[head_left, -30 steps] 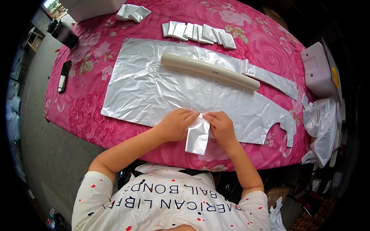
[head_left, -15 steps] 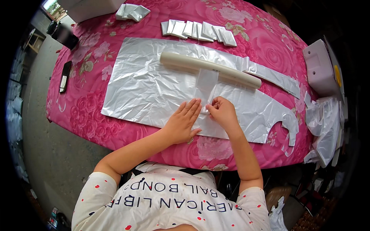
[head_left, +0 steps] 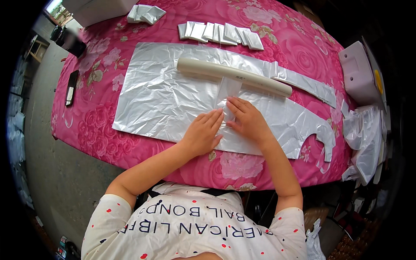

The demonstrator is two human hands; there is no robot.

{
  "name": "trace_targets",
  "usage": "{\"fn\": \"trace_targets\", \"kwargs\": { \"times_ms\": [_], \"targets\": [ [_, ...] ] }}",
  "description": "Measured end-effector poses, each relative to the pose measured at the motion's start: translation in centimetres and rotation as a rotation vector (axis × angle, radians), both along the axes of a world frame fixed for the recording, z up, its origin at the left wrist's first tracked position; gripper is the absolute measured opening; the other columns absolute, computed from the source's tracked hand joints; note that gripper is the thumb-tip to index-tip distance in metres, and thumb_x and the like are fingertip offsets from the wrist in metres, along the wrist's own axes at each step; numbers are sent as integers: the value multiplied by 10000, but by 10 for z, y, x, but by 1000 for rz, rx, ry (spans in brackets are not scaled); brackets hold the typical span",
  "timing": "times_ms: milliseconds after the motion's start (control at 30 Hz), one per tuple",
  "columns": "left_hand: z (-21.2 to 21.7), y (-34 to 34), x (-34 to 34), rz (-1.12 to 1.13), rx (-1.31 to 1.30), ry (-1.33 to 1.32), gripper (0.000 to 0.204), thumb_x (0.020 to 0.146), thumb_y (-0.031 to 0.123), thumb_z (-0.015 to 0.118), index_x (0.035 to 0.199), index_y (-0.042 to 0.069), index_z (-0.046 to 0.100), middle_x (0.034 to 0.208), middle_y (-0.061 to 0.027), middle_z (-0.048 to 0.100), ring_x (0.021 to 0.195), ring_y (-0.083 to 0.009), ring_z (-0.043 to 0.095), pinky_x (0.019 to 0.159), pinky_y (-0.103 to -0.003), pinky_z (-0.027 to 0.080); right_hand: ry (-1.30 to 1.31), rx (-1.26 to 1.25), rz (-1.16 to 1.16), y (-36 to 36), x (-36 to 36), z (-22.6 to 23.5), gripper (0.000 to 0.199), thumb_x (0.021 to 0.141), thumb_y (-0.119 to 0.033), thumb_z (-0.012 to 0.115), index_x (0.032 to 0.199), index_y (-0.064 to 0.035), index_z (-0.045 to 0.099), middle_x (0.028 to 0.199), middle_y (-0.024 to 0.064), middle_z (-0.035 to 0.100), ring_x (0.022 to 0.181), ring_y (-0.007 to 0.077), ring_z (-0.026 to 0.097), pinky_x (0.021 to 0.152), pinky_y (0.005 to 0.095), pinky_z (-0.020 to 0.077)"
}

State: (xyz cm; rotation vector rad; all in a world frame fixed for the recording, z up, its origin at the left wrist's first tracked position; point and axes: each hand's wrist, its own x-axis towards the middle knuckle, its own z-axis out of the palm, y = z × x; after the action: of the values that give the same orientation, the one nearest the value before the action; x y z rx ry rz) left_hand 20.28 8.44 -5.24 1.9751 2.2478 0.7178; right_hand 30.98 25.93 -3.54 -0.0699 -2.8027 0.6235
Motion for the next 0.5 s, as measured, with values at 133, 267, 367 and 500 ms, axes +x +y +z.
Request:
{"fn": "trace_targets", "kwargs": {
  "times_ms": [133, 267, 367, 500],
  "targets": [
    [4, 9, -4, 26, 21, 70, 540, 712, 127, 608, 1206, -49, 480, 1244, -165, 502, 1117, -266, 507, 931, -369, 388, -13, -271, -27, 9, -2, -1, 398, 754, -2, 578, 1151, -30, 573, 1252, 100, 529, 1163, 270, 488, 978, 345, 401],
    [2, 21, -10, -1, 3, 245, 415, 692, 51, 579, 1096, -40, 552, 1154, -147, 563, 1040, -242, 560, 863, -347, 438, -4, -292, -51, 11, -5, -4, 396, 735, 99, 502, 1093, -29, 612, 1202, 100, 566, 1131, 271, 517, 954, 338, 420],
    [8, 20, -20, -59, -98, 103, 356, 702, 33, 574, 1053, -22, 577, 1117, -129, 584, 996, -221, 583, 851, -355, 464, 78, -300, -58, 5, -7, -2, 410, 691, 114, 519, 1058, -31, 628, 1155, 95, 596, 1082, 273, 546, 915, 342, 444],
    [3, -1, -21, -246, 147, 60, 372, 700, 100, 615, 1056, -2, 581, 1135, -118, 582, 1027, -227, 576, 907, -389, 451, 172, -128, 7, -14, 3, -2, 352, 662, 88, 573, 979, -41, 656, 1016, 85, 641, 955, 259, 591, 831, 345, 483]
  ]
}}
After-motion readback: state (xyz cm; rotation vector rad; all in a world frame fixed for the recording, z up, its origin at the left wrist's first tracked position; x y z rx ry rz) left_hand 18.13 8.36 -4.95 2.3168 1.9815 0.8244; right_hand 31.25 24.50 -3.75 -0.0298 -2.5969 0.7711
